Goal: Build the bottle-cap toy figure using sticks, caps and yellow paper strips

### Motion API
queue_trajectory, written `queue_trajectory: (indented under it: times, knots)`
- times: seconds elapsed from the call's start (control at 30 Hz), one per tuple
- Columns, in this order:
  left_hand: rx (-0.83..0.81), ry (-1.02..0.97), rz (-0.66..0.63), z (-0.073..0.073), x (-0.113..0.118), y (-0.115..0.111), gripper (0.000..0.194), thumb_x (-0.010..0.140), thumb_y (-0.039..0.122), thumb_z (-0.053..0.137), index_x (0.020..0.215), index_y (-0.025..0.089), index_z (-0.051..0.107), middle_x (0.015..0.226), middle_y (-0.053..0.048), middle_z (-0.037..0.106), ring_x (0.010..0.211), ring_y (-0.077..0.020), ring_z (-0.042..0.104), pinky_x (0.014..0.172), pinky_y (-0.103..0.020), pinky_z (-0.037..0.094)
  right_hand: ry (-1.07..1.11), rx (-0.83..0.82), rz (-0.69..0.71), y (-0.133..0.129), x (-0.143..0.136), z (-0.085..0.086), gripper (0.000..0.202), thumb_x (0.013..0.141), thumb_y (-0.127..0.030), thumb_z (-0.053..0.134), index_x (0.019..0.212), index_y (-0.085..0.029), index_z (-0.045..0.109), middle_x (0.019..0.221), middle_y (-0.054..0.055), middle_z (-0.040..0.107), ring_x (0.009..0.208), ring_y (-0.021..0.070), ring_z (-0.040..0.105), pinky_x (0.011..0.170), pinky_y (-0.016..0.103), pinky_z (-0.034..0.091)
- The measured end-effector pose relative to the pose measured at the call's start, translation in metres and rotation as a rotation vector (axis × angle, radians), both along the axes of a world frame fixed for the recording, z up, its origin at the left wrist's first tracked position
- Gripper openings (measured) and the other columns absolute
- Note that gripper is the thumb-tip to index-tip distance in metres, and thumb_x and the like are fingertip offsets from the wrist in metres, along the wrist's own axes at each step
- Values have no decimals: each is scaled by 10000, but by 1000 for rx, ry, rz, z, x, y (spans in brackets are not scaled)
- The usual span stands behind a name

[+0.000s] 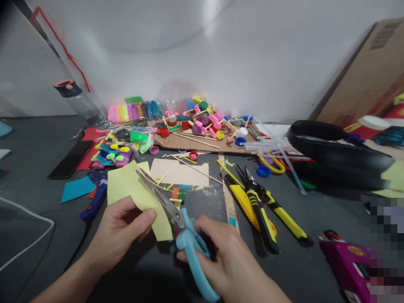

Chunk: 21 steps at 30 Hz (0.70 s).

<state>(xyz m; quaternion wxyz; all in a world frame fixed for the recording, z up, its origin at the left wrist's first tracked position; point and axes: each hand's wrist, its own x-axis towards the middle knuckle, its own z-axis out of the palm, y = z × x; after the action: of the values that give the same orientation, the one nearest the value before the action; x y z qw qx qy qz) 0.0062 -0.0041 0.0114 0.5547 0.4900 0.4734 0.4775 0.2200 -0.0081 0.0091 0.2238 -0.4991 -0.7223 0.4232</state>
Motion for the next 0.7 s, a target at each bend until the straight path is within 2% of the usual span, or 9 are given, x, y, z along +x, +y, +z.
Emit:
queue_trajectory:
  times: [0.37,0.7]
  knots:
    - [6,6,-26,-1,-1,-2,209,884,217,662,681,166,671,550,42,515,496,-75,400,467,-167,345,20,2,18,1,1,2,263,880,-404,690,706,-222,616,625,-50,620,581,116,535,560,202,422]
    - [-1,69,-81,-3,-1,-2,182,884,224,661,719,168,715,623,14,601,543,-91,467,510,-175,390,17,-31,8,0,1,3,258,881,-408,685,719,-221,613,650,-35,646,606,125,555,582,209,443]
